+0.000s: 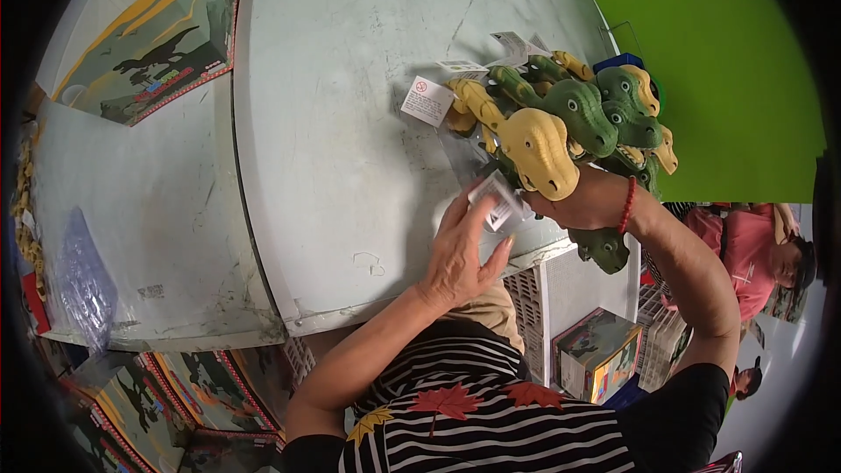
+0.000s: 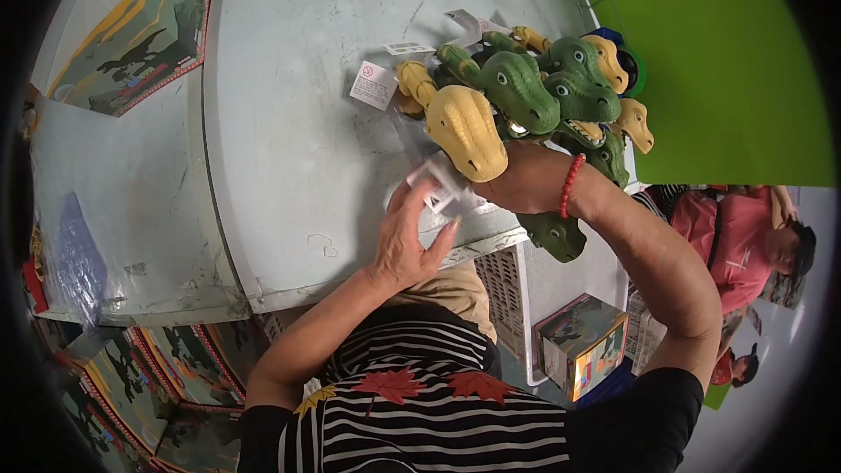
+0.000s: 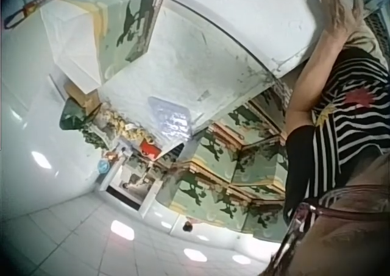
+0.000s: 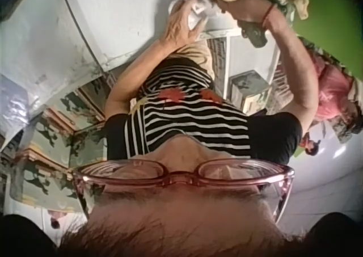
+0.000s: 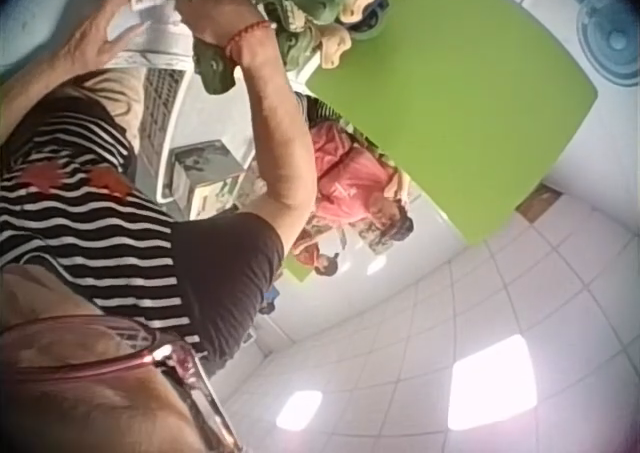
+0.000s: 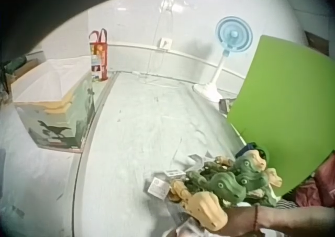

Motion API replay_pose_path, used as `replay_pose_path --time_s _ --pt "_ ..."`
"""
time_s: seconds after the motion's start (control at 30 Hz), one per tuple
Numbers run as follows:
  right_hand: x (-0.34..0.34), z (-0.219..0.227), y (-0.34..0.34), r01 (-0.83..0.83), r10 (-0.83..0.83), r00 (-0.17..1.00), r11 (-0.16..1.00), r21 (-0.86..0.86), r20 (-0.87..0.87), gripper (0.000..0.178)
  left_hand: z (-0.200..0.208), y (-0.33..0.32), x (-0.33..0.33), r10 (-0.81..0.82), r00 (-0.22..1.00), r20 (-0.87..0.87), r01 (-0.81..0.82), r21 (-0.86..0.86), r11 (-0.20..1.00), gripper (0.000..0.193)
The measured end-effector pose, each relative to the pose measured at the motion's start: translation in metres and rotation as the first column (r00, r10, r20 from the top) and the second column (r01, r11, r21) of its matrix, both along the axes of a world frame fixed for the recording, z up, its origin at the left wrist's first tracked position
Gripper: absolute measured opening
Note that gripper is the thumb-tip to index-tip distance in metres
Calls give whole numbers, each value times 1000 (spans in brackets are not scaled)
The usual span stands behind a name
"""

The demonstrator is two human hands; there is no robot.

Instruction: Placing toy dinosaurs into a plastic insert for packaging.

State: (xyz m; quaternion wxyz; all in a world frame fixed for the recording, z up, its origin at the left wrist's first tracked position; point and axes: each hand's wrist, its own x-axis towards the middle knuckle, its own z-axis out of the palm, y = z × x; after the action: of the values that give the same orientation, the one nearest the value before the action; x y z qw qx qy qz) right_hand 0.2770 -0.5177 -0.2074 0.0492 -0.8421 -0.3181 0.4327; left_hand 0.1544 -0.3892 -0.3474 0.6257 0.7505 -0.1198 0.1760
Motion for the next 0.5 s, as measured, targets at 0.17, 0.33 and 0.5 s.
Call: replay_pose_path --time_s 0.17,0.33,0.5 --pt "-2 -9 2 40 -40 999 997 69 9 24 -10 -3 -7 -51 996 -71 66 233 970 39" --pt "10 -14 1 -175 161 983 962 211 84 28 -14 -4 -7 -68 995 -70 83 232 969 38" --pt "21 -11 8 -104 101 983 995 -13 -152 28 -15 -2 -8 -112 988 -107 129 164 978 37"
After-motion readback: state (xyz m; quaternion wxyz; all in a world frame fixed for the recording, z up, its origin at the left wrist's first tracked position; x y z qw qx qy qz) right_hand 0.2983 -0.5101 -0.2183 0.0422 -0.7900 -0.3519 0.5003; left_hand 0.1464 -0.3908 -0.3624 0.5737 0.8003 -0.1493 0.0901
